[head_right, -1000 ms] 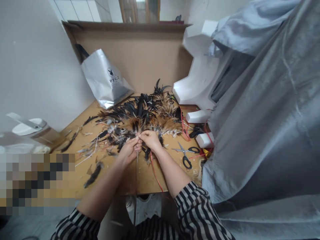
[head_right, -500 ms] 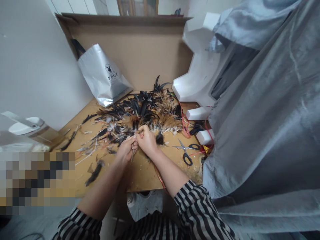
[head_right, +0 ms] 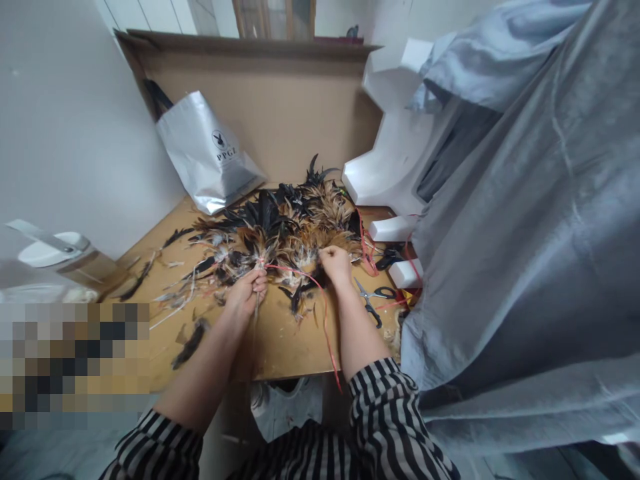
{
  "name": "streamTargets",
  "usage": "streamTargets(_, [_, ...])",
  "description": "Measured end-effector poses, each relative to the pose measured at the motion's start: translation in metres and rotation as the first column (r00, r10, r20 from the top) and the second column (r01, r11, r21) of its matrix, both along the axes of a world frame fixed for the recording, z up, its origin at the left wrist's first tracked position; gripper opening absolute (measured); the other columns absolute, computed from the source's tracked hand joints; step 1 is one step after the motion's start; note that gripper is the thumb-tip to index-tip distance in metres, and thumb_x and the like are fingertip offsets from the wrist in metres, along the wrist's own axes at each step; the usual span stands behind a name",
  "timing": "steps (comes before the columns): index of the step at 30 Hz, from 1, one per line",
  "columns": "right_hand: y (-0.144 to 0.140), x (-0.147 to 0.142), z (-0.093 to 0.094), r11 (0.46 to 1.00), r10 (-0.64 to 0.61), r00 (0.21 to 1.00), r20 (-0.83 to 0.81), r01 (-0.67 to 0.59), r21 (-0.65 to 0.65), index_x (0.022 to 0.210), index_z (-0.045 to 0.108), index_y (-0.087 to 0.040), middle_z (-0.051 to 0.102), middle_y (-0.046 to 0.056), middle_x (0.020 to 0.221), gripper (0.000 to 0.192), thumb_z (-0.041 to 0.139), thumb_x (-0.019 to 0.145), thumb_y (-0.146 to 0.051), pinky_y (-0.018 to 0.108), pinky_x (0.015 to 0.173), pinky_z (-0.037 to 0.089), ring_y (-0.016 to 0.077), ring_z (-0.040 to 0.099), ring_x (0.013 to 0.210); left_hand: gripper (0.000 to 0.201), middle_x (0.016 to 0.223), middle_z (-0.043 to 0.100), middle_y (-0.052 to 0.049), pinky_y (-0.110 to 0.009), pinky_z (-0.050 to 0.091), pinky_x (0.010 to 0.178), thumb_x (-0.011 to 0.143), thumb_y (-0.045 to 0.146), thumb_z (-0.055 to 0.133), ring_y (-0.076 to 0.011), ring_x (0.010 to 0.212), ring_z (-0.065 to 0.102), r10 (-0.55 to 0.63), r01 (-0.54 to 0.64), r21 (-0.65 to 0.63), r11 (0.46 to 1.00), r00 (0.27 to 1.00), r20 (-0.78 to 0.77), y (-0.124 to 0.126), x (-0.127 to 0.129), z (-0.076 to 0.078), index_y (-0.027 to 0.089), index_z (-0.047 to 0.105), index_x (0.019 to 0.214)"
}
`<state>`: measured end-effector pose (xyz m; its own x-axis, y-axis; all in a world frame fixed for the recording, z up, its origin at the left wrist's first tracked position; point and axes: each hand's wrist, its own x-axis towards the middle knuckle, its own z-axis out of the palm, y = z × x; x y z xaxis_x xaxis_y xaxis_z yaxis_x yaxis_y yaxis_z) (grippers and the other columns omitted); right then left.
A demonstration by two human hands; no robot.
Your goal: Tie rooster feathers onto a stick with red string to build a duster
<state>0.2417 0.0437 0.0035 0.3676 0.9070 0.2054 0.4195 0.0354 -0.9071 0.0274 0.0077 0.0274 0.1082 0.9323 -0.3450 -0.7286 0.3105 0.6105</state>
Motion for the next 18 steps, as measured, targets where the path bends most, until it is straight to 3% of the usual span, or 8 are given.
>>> streamTargets(3, [0.002, 0.027, -0.009, 0.99, -0.126, 0.985, 0.119, 0.132, -0.049, 0.054, 0.06, -0.014, 0.059, 0.003, 0.052, 0.028, 0.052, 0.066, -0.038, 0.023, 0.048, 0.034, 0.0119, 0.047, 0.046, 0.01, 0.056, 0.043, 0.003, -0.007, 0.021, 0.031, 0.074, 0.002, 0.051, 0.0003, 0.039, 0.033, 0.006, -0.006, 0.006, 1.0, 1.0, 0.022, 0.0, 0.0, 0.0, 0.012, 0.049, 0.072])
streamTargets(7, [0.005, 0.031, -0.02, 0.982, -0.138, 0.977, 0.161, 0.156, -0.103, 0.055, 0.063, -0.013, 0.057, 0.003, 0.049, 0.033, 0.053, 0.064, -0.044, 0.023, 0.045, 0.031, 0.0116, 0.046, 0.044, 0.01, 0.056, 0.044, 0.003, -0.007, 0.021, 0.031, 0.074, 0.001, 0.05, 0.0, 0.039, 0.034, 0.018, -0.018, 0.021, 1.0, 1.0, 0.024, -0.001, 0.001, -0.001, 0.011, 0.051, 0.075])
streamTargets(13, [0.02, 0.022, -0.028, 0.982, -0.183, 0.981, 0.062, 0.185, -0.037, 0.063, 0.066, -0.014, 0.064, 0.005, 0.061, 0.027, 0.053, 0.063, -0.037, 0.022, 0.053, 0.037, 0.0148, 0.053, 0.056, 0.011, 0.056, 0.045, 0.002, -0.008, 0.02, 0.031, 0.074, 0.002, 0.052, 0.0007, 0.038, 0.033, 0.016, -0.016, 0.01, 1.0, 1.0, -0.018, -0.003, 0.006, -0.002, 0.01, 0.049, 0.067])
streamTargets(18, [0.014, 0.019, -0.012, 0.976, -0.183, 0.973, -0.141, 0.197, 0.092, 0.061, 0.061, -0.014, 0.062, 0.003, 0.061, 0.017, 0.054, 0.059, -0.029, 0.022, 0.055, 0.04, 0.0128, 0.052, 0.057, 0.01, 0.056, 0.045, 0.002, -0.008, 0.021, 0.031, 0.076, 0.002, 0.049, 0.0003, 0.039, 0.033, 0.012, -0.012, 0.001, 1.0, 1.0, -0.003, -0.003, 0.006, -0.001, 0.01, 0.05, 0.069])
